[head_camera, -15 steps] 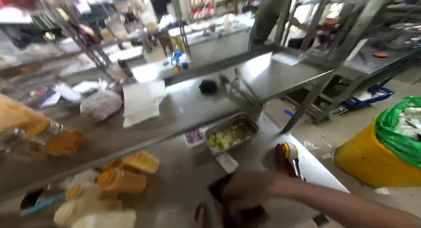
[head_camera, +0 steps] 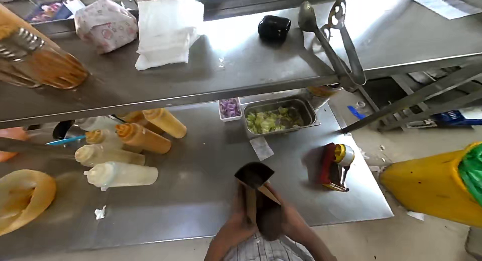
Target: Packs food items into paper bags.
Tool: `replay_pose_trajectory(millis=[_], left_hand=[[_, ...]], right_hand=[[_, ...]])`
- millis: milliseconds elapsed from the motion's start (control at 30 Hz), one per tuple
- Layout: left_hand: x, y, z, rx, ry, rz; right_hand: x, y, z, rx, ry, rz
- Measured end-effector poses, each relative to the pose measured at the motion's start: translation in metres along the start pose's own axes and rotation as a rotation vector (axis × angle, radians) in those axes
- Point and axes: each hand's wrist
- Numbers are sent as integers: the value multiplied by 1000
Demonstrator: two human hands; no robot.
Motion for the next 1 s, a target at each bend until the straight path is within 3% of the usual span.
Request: replay_pose_trajectory(millis=[167, 300, 467, 533, 667, 800, 1000], left_hand=[[-1, 31, 36, 109, 70, 102], [1, 28, 30, 204, -101, 161], [0, 20, 42, 317, -10, 201], [0, 18, 43, 305, -56, 250], [-6, 34, 58, 374, -202, 362], [-7, 67, 74, 373, -353, 243], [3, 72, 64, 336, -341, 288]], right_hand=[[3, 18, 1, 178, 146, 185], [5, 20, -8, 236, 204, 120], [14, 13, -3, 255, 339, 167], [19, 14, 0, 246, 350, 160], [30, 34, -3, 59, 361, 177], [41, 59, -34, 7, 426, 48], [56, 57, -47, 62, 465, -9]])
Point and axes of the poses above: each hand's wrist, its own x-axis towards the middle knuckle, its own y-axis out of the back of the hand, z = x × y, and after that the axes turned 6 degrees about -y, right-handed
